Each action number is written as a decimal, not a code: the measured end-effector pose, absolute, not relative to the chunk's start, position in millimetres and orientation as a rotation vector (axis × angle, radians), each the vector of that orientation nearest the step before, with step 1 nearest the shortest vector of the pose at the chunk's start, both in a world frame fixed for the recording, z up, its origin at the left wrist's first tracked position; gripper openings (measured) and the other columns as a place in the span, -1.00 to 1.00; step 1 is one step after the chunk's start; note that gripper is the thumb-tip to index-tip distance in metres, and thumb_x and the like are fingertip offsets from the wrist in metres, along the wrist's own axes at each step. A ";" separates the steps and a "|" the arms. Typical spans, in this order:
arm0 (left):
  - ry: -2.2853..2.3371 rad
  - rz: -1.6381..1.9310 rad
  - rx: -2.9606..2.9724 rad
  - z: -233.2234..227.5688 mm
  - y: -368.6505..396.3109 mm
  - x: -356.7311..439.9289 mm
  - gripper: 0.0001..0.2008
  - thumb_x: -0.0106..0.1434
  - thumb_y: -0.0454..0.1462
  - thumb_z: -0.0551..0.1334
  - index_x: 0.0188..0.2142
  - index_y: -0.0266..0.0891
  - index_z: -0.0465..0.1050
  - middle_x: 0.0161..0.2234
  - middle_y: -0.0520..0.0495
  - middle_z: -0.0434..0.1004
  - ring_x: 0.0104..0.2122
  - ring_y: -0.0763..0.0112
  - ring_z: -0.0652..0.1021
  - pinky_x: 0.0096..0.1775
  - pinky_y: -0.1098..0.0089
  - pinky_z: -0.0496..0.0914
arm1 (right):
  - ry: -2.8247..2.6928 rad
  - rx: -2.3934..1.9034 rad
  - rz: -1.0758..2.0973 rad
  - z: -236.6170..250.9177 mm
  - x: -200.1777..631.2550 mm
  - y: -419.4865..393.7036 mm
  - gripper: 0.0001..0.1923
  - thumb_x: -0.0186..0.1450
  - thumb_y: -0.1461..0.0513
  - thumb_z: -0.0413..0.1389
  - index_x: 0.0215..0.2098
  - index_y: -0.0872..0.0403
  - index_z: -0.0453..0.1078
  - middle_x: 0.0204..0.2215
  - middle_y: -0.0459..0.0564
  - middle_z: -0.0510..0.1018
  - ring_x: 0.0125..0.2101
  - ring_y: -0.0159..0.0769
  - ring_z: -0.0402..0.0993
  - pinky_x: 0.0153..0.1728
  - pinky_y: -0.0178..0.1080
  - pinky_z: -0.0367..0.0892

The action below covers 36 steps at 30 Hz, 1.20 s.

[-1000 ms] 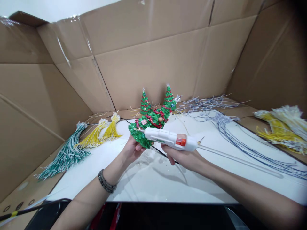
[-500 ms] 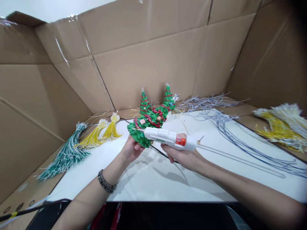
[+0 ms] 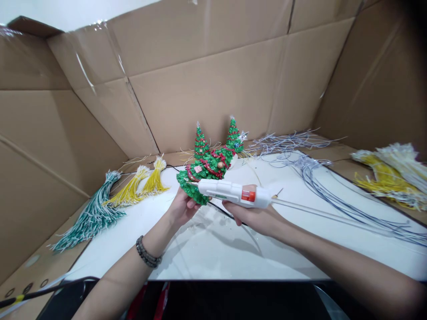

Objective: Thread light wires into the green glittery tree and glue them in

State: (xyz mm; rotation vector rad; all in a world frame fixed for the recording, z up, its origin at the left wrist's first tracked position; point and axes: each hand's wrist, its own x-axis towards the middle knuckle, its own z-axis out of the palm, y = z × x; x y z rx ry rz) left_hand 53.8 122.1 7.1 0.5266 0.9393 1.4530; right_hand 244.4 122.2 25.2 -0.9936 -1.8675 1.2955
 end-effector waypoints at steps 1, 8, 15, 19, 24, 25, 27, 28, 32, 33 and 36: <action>0.939 1.448 0.532 7.4 122.1 54.1 -0.73 0.27 -0.40 0.20 -0.57 -0.25 0.28 -0.89 0.24 -0.08 -0.84 0.63 0.10 -0.72 0.65 0.08 | -1.859 -1.003 1.297 25.4 244.3 122.2 -0.79 0.09 0.14 0.12 -0.63 0.03 0.26 -0.79 -0.18 0.31 -0.73 -0.42 0.23 -0.66 -0.35 0.20; 0.958 1.448 0.552 8.4 121.4 54.0 -0.77 0.23 -0.39 0.23 -0.55 -0.26 0.32 -0.89 0.23 -0.07 -0.83 0.61 0.10 -0.71 0.63 0.10 | -1.868 -0.956 1.280 19.1 244.5 124.1 -0.78 0.11 0.09 0.10 -0.60 0.03 0.32 -0.78 -0.18 0.33 -0.70 -0.38 0.30 -0.64 -0.34 0.27; 0.938 1.459 0.549 10.8 120.5 55.4 -0.79 0.19 -0.40 0.29 -0.53 -0.26 0.32 -0.87 0.26 -0.06 -0.83 0.66 0.06 -0.70 0.64 0.10 | -1.879 -0.890 1.276 16.9 245.1 126.7 -0.83 0.13 0.13 0.09 -0.56 0.02 0.36 -0.78 -0.19 0.35 -0.69 -0.36 0.34 -0.62 -0.33 0.29; 0.922 1.464 0.542 10.2 121.1 54.9 -0.73 0.20 -0.38 0.31 -0.55 -0.25 0.26 -0.85 0.27 -0.08 -0.83 0.67 0.07 -0.71 0.65 0.07 | -1.871 -0.896 1.281 15.0 245.4 127.4 -0.84 0.13 0.14 0.11 -0.54 0.03 0.37 -0.77 -0.20 0.36 -0.69 -0.36 0.36 -0.61 -0.33 0.30; 0.930 1.463 0.549 9.3 121.9 56.3 -0.70 0.21 -0.37 0.30 -0.56 -0.24 0.22 -0.86 0.27 -0.09 -0.83 0.65 0.09 -0.71 0.64 0.07 | -1.866 -0.903 1.271 17.2 245.1 125.7 -0.84 0.12 0.12 0.11 -0.54 0.02 0.39 -0.77 -0.21 0.35 -0.69 -0.36 0.35 -0.61 -0.33 0.30; 0.929 1.459 0.552 9.2 122.0 56.7 -0.69 0.21 -0.36 0.29 -0.57 -0.23 0.21 -0.86 0.27 -0.10 -0.83 0.64 0.11 -0.71 0.64 0.07 | -1.865 -0.910 1.268 18.3 244.9 125.2 -0.84 0.12 0.12 0.11 -0.53 0.02 0.39 -0.78 -0.21 0.35 -0.69 -0.37 0.34 -0.62 -0.33 0.30; 0.923 1.460 0.552 8.7 122.3 57.0 -0.68 0.21 -0.37 0.29 -0.57 -0.23 0.19 -0.87 0.27 -0.10 -0.83 0.63 0.12 -0.71 0.64 0.07 | -1.855 -0.925 1.270 20.0 244.8 124.6 -0.85 0.11 0.13 0.11 -0.54 0.02 0.39 -0.78 -0.21 0.35 -0.69 -0.37 0.33 -0.62 -0.33 0.30; 0.919 1.464 0.551 8.3 122.4 56.8 -0.68 0.21 -0.37 0.29 -0.57 -0.23 0.19 -0.86 0.27 -0.09 -0.83 0.64 0.13 -0.70 0.64 0.07 | -1.850 -0.932 1.273 20.4 244.8 124.4 -0.84 0.11 0.13 0.11 -0.54 0.02 0.39 -0.78 -0.20 0.35 -0.69 -0.37 0.33 -0.62 -0.33 0.29; 0.916 1.474 0.558 6.4 122.7 55.0 -0.66 0.22 -0.35 0.31 -0.57 -0.23 0.18 -0.85 0.28 -0.08 -0.83 0.65 0.11 -0.69 0.63 0.08 | -1.847 -0.931 1.267 19.4 245.9 124.7 -0.83 0.13 0.12 0.12 -0.56 0.02 0.37 -0.77 -0.19 0.36 -0.68 -0.36 0.35 -0.61 -0.32 0.30; 0.917 1.472 0.562 6.0 122.7 54.5 -0.66 0.22 -0.34 0.32 -0.57 -0.23 0.17 -0.84 0.28 -0.09 -0.82 0.65 0.11 -0.69 0.62 0.08 | -1.847 -0.929 1.265 19.1 246.1 124.8 -0.82 0.13 0.12 0.12 -0.56 0.02 0.37 -0.76 -0.19 0.36 -0.68 -0.36 0.35 -0.61 -0.32 0.30; 0.920 1.460 0.567 4.9 123.0 53.3 -0.65 0.22 -0.33 0.32 -0.56 -0.23 0.16 -0.84 0.28 -0.11 -0.82 0.65 0.12 -0.69 0.63 0.07 | -1.837 -0.931 1.273 19.2 245.9 124.7 -0.82 0.12 0.11 0.12 -0.56 0.02 0.37 -0.76 -0.19 0.37 -0.68 -0.36 0.35 -0.60 -0.32 0.31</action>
